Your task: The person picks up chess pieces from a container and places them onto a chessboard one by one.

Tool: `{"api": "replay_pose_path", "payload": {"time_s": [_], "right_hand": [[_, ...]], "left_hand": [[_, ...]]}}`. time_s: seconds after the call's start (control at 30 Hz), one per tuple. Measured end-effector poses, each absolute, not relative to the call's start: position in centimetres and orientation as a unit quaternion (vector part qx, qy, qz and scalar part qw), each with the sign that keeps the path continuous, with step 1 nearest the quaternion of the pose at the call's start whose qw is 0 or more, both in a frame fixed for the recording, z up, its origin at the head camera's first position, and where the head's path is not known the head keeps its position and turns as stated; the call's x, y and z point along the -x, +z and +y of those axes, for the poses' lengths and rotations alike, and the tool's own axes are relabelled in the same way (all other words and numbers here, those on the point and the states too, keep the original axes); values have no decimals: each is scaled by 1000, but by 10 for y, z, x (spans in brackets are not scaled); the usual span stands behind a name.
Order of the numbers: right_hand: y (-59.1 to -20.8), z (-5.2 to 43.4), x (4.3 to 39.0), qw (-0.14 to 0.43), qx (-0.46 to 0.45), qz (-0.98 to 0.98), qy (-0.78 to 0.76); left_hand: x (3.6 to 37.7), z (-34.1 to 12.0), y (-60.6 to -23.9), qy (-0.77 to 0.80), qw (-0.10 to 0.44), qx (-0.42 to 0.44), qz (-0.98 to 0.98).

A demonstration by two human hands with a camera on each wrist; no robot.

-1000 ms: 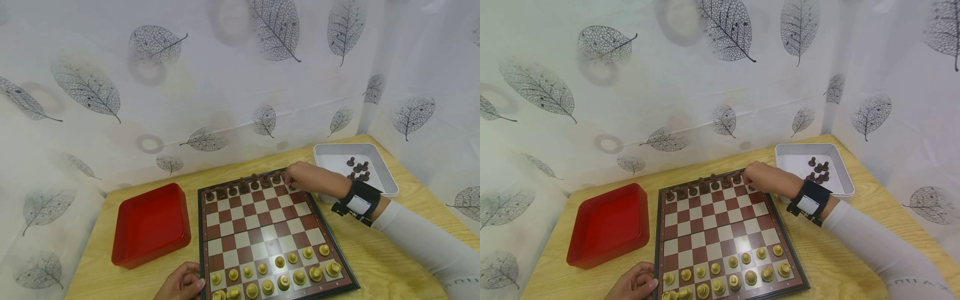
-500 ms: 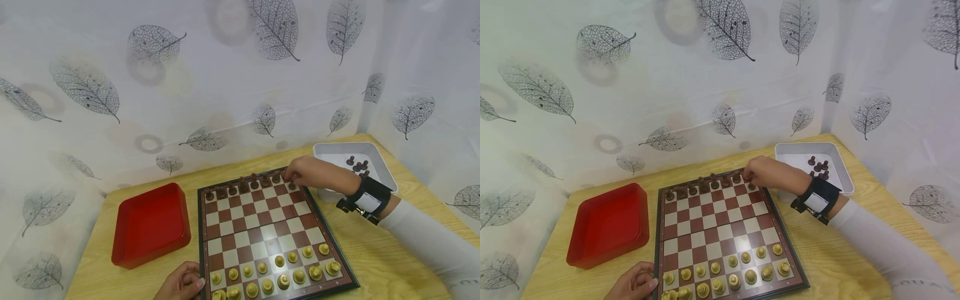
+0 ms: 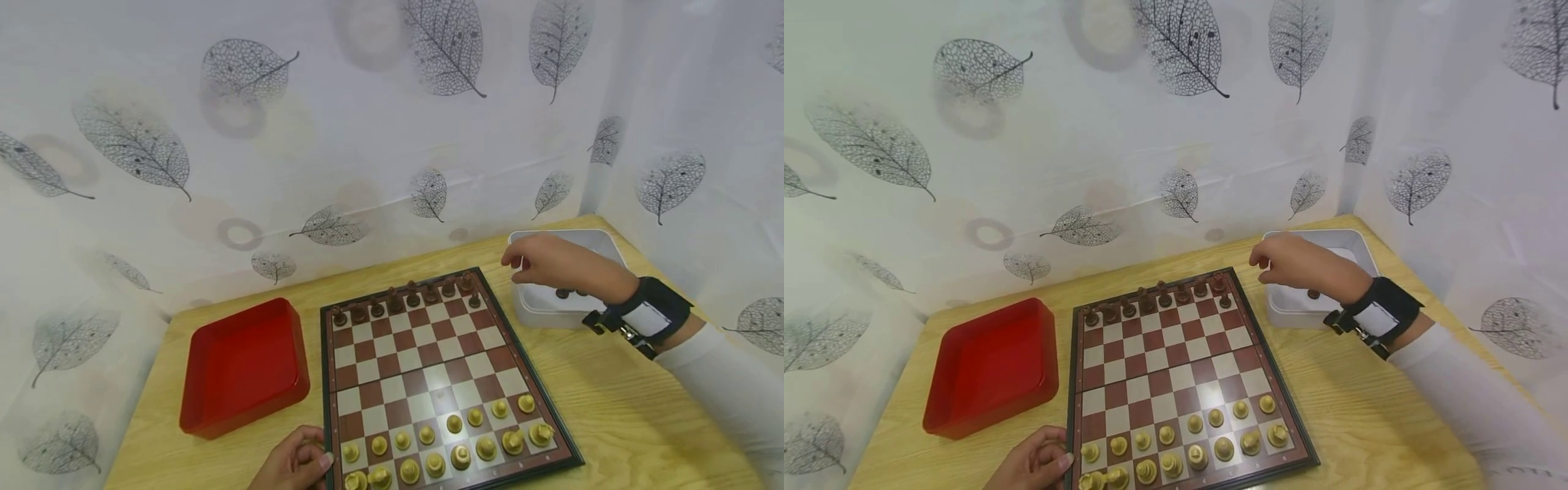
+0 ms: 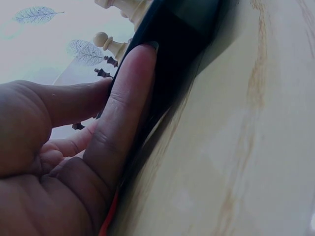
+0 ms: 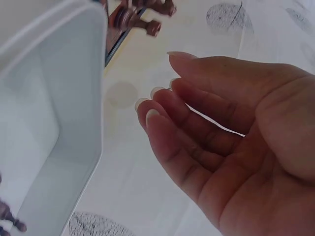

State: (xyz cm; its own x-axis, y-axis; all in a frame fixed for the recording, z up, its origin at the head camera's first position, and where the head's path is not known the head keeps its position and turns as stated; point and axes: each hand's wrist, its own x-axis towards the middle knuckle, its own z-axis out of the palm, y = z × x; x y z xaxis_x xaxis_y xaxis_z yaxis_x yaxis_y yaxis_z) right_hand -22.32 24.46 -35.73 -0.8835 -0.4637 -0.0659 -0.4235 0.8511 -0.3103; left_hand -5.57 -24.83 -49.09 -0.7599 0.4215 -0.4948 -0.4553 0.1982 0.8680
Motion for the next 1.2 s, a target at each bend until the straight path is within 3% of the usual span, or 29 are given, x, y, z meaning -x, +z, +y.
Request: {"api": "replay_pose_path", "payload": {"time_s": [0.5, 0.8, 1.2], "right_hand": [[-372, 292, 227, 111, 175, 974, -88], [-388, 309, 223, 164, 155, 971, -85], [-398, 316, 225, 168, 159, 969, -84]], "left_hand": [[53, -249, -495, 648, 350, 28, 676], [53, -250, -495, 650, 353, 30, 673], [54, -247, -492, 646, 347, 41, 679]]}}
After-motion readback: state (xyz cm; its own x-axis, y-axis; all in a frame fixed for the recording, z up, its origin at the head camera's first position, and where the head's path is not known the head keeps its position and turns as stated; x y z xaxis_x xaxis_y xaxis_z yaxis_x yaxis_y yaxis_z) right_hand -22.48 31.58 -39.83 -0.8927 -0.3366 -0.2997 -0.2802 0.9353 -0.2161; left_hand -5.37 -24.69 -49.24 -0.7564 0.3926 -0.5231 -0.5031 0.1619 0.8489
